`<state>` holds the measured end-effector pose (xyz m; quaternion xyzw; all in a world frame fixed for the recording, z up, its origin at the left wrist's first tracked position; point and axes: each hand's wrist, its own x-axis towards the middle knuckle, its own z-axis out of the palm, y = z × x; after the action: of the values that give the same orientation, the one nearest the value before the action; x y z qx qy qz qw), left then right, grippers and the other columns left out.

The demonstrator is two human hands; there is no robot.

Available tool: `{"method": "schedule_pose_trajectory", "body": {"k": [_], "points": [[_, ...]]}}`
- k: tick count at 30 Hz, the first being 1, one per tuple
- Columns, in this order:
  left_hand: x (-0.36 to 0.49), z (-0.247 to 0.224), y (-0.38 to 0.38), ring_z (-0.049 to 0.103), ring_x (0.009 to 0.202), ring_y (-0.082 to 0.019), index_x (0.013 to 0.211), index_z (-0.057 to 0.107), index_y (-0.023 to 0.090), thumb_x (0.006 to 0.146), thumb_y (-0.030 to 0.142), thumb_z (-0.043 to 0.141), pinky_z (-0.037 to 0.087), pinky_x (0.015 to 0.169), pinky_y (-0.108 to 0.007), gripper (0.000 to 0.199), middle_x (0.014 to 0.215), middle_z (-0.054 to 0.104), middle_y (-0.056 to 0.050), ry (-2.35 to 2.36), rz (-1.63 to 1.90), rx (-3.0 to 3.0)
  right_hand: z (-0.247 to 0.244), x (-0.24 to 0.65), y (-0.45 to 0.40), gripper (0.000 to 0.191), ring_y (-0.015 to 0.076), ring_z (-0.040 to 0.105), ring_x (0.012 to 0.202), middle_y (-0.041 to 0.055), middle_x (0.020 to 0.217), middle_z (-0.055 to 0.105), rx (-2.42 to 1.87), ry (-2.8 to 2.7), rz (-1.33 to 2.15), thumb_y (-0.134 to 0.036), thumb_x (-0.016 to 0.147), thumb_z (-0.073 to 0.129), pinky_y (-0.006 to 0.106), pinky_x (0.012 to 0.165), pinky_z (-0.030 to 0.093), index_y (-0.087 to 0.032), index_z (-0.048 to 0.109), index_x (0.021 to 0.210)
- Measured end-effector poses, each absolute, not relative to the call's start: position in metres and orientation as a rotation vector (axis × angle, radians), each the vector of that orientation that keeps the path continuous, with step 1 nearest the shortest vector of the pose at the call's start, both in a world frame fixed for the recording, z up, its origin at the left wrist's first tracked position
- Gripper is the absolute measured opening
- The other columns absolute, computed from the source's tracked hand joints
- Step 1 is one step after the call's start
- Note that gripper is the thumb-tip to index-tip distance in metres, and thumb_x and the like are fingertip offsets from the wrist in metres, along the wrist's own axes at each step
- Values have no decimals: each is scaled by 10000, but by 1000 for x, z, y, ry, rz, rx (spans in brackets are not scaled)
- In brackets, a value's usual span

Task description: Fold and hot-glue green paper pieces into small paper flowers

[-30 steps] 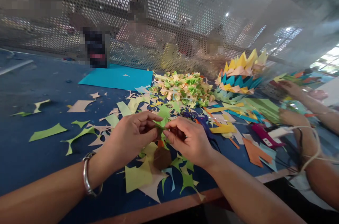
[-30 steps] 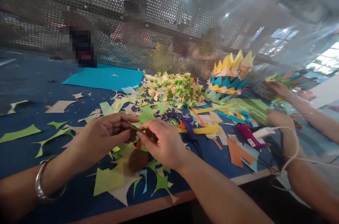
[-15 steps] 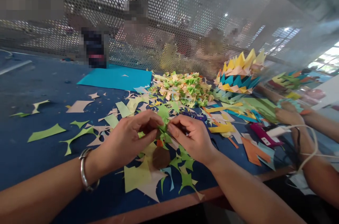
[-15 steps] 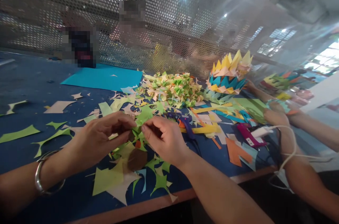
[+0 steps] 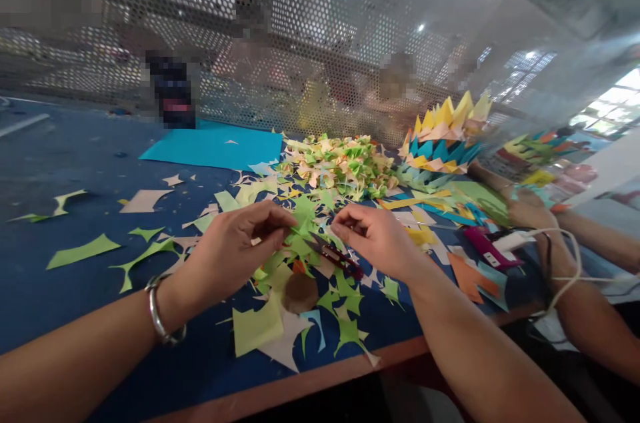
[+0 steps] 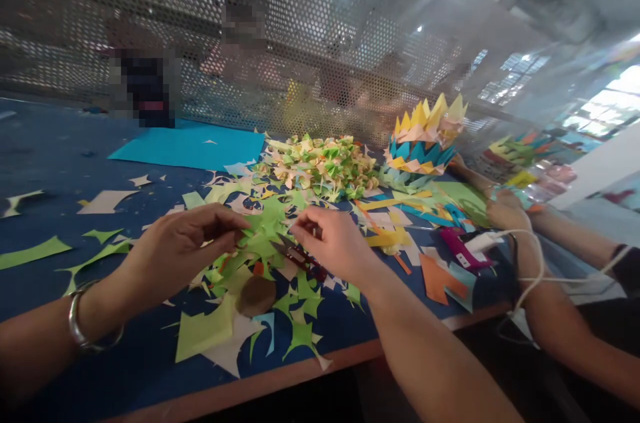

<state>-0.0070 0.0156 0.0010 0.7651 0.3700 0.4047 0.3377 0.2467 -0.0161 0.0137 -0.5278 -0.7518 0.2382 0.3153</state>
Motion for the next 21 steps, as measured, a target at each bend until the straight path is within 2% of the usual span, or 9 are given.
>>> {"method": "schedule_pose_trajectory", "body": {"k": [4, 8, 14, 21], "points": [[-10, -1, 21, 743, 743, -227, 930, 754, 243, 875, 404, 670, 559, 631, -304, 190, 816, 809, -62, 1027, 1101, 1893, 20, 283, -21, 178, 154, 563, 557, -3, 677, 673, -1703, -2050, 314, -340, 975, 678, 296, 536, 368, -238, 669, 830], [-12, -3, 23, 759, 759, -230, 946, 743, 247, 872, 416, 683, 577, 654, -311, 193, 816, 802, -58, 1035, 1136, 1832, 11, 314, -27, 145, 216, 650, 669, 28, 761, 730, -2018, -1983, 100, -355, 928, 708, 329, 601, 386, -248, 642, 855], [-10, -2, 23, 740, 738, -224, 924, 738, 258, 871, 403, 695, 584, 653, -316, 160, 808, 791, -47, 1000, 1128, 1827, -2, 333, -34, 238, 216, 643, 607, -18, 682, 672, -2108, -1838, 330, -464, 913, 708, 337, 601, 425, -264, 580, 936], [-11, -3, 25, 716, 703, -217, 890, 720, 264, 862, 394, 695, 566, 625, -314, 135, 771, 763, -40, 1003, 1118, 1836, -19, 349, -46, 360, 224, 653, 679, 25, 740, 692, -2034, -1721, 514, -588, 854, 751, 357, 648, 480, -235, 680, 862]]}}
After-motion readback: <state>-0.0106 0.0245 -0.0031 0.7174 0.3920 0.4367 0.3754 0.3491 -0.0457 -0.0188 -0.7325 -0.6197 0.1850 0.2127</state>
